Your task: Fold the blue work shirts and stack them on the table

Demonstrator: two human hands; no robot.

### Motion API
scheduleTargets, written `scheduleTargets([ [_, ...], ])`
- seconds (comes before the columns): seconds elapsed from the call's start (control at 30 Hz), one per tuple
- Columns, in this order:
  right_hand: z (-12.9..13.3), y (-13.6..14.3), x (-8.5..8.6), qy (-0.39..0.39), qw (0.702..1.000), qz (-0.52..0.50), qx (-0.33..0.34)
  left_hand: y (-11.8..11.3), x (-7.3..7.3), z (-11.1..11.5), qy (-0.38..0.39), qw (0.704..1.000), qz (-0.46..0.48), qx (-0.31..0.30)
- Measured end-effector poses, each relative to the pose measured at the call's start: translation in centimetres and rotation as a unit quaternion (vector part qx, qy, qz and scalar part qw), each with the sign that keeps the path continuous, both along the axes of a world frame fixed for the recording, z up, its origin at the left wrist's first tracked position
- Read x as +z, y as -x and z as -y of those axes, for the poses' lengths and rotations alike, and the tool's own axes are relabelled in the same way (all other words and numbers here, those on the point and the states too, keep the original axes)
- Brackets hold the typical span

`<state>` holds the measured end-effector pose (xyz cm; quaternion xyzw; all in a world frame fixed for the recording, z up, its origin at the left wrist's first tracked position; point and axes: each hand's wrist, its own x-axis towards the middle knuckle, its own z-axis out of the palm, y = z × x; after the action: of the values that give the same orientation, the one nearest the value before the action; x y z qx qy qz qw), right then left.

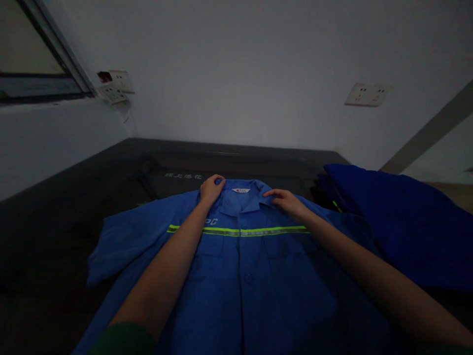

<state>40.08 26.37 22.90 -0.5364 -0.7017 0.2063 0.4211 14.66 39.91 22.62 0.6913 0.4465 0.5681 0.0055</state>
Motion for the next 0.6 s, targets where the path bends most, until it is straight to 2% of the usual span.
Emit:
scheduleTargets([
  [0.1,0.1,-0.5,1.2,-0.163,0.977,0.101,-0.09,0.0,0.0,-0.1,-0.003,1.0,-0.003,-0.005],
  [0.2,0.1,-0.3,2.4,-0.223,0.952,0.169,-0.12,0.0,-0.1,-0.2,-0.003,1.0,-0.006,-0.004],
  [0.33,-0.2,1.6,3.1,-0.172,0.939,0.232,-0.189,-0.1,-0.1,-0.1,-0.007,1.0,-0.015,-0.008],
  [0.43,-0.8,3.7,3.4,-0.135,0.914,0.298,-0.237,-0.1,-0.1,0.0,0.001,1.0,-0.014,-0.01],
  [0.5,-1.4,4.8,3.9,-0.118,0.901,0.333,-0.252,-0.1,0.0,-0.1,0.006,1.0,-0.008,-0.01],
  [0.6,-2.3,5.4,5.1,-0.088,0.902,0.336,-0.256,0.0,0.0,-0.2,0.007,1.0,0.004,-0.007],
])
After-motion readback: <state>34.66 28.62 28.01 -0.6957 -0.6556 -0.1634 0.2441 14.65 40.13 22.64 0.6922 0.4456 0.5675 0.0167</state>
